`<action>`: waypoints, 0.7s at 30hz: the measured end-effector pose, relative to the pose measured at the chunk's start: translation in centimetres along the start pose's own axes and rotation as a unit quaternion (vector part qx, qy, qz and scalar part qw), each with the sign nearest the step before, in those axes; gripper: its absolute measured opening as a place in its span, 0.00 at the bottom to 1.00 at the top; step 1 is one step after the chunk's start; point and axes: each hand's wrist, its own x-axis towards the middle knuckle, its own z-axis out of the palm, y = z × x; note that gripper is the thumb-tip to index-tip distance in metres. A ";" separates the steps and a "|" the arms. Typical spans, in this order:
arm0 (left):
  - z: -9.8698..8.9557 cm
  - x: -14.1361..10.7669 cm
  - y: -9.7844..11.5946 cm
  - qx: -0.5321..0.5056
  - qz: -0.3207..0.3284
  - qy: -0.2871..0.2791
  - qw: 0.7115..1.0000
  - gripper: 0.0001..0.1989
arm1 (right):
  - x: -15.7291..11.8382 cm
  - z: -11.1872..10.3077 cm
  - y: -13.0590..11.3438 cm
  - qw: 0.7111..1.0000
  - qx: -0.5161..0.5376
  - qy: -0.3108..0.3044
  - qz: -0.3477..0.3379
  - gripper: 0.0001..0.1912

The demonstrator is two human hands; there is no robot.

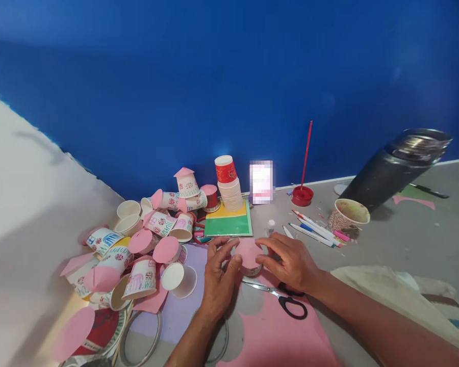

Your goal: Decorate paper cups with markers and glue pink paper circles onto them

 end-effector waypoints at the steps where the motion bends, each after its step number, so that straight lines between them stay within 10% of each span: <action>1: -0.1 0.0 0.0 0.006 0.008 -0.002 1.000 0.17 | 0.0 -0.1 0.0 1.000 -0.001 -0.007 0.002 0.17; 21: 0.2 0.0 -0.4 0.084 0.044 -0.080 0.992 0.23 | 0.5 -0.9 -0.3 0.963 0.095 -0.201 0.150 0.31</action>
